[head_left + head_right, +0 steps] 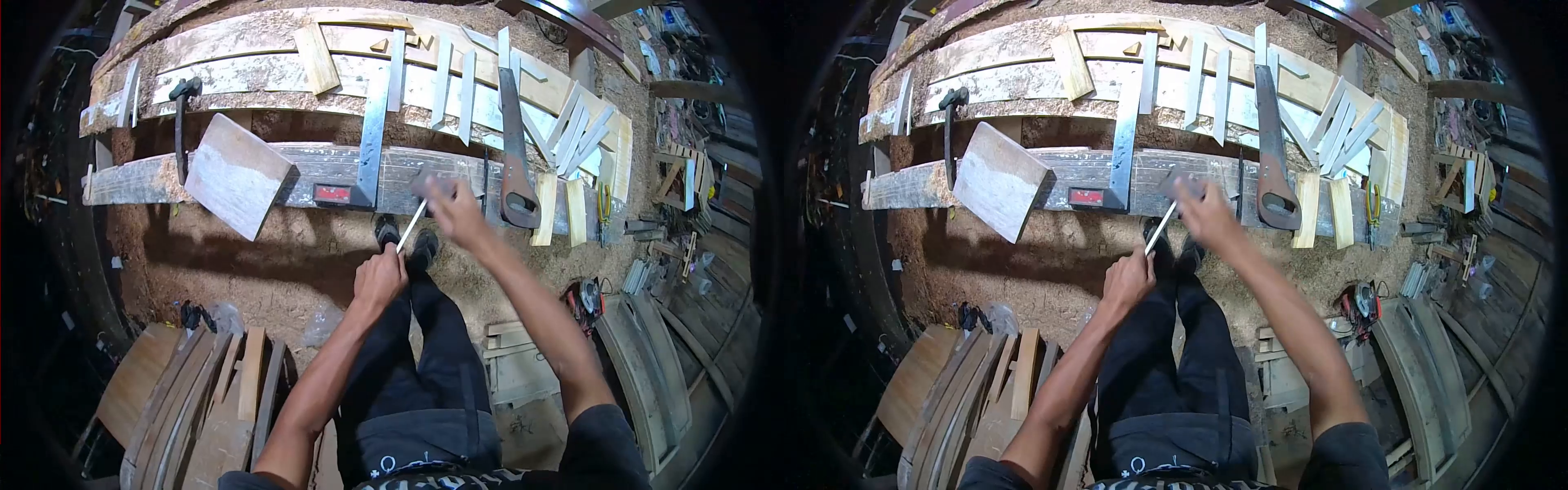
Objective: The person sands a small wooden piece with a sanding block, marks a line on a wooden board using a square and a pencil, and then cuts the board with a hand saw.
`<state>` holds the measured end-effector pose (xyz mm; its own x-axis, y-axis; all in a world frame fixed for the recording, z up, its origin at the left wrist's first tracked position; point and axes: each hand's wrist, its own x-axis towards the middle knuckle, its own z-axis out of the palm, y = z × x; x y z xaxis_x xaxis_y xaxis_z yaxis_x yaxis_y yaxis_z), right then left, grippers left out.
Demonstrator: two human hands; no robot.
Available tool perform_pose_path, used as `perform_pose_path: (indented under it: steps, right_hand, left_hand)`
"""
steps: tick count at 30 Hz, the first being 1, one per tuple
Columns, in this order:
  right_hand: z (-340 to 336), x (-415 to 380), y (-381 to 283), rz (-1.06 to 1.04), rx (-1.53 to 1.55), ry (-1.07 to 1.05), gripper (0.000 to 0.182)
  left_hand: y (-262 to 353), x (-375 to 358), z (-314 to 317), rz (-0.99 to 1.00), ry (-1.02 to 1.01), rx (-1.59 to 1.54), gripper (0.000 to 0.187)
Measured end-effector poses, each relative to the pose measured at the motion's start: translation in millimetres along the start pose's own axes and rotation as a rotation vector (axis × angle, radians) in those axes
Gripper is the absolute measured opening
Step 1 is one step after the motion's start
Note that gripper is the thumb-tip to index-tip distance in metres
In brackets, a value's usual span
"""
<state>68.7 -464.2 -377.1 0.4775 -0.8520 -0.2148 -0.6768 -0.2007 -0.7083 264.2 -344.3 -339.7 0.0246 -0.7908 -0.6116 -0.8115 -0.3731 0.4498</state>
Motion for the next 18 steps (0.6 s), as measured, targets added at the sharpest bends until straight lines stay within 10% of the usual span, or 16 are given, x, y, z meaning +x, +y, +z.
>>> perform_pose_path:
  steps: [4, 11, 15, 18]
  right_hand:
    - [39, -52, -45, -0.269, 0.073, 0.060, 0.048]
    - [16, -13, 6, 0.090, -0.098, 0.073, 0.054]
    - [30, -50, -40, -0.157, -0.037, 0.048, 0.048]
    - [10, -24, -20, 0.404, 0.371, -0.193, 0.047]
  left_hand:
    - [-6, 5, 2, 0.059, 0.045, 0.016, 0.025]
    - [-7, 6, -6, 0.046, -0.027, 0.091, 0.024]
    - [-8, 8, -7, 0.040, -0.069, 0.088, 0.024]
    - [-10, 8, -4, 0.028, -0.092, 0.087, 0.024]
